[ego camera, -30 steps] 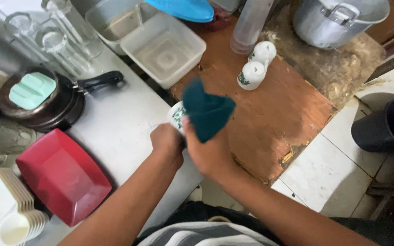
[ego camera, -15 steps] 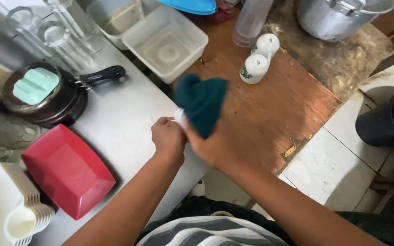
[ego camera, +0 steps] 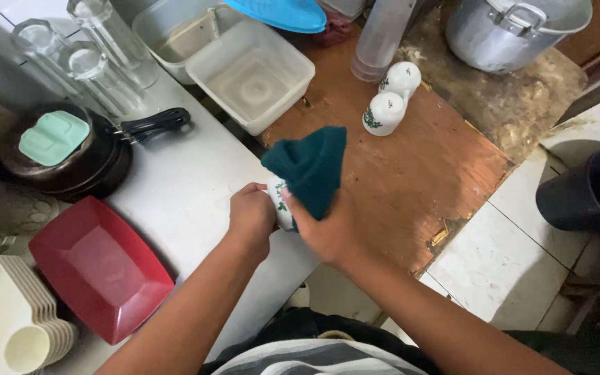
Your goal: Wiping and drying various cups and bowls with a cloth at a counter.
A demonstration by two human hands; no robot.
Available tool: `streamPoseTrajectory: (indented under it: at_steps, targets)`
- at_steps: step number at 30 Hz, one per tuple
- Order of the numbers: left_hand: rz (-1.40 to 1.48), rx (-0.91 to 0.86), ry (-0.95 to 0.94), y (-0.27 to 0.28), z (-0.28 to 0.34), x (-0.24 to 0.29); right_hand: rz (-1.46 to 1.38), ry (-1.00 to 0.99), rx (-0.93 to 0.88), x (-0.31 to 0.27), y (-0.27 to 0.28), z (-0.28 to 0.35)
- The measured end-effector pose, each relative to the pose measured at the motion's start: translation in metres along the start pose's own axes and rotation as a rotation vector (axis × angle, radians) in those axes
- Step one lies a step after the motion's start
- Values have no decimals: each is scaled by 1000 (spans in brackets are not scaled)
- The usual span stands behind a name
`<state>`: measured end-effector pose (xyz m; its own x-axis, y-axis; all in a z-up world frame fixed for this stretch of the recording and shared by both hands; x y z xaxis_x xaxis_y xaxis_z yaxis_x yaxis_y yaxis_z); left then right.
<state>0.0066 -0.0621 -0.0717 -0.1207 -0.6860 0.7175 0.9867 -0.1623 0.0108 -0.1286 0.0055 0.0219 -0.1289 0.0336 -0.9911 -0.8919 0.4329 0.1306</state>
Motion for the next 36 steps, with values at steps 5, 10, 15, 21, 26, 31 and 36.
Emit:
streamPoseTrajectory:
  at_steps: [5,10,15,21,26,31,36]
  targets:
    - [-100,-113,-36,-4,12,20,-142,-245,152,34,11,-22]
    - [-124,-256,36,-23,40,25,-2,-469,219,42,21,-44]
    - [-282,-245,-170,-19,14,28,-608,-894,112,77,-5,-34]
    - [383,-202,415,-20,43,23,-487,-684,-164,23,-4,-22]
    - [-134,-205,16,-20,29,25,-706,-894,-88,83,-5,-38]
    - [-47,-198,-60,-20,34,43,-736,-837,-57,40,-12,-21]
    - [60,-268,201,-20,36,39,-746,-861,-93,53,-9,-36]
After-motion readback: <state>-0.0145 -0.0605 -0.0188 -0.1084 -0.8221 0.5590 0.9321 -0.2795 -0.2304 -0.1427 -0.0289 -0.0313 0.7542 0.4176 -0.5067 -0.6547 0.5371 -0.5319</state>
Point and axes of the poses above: each hand's wrist, its own z-axis away from the middle knuckle, its own y-axis out of the back of the hand, x = y × z, the point moved 8 cm from there along -z, towards the middle knuckle, and after that the axes turned 6 degrees about -z, right-handed, at the moved point
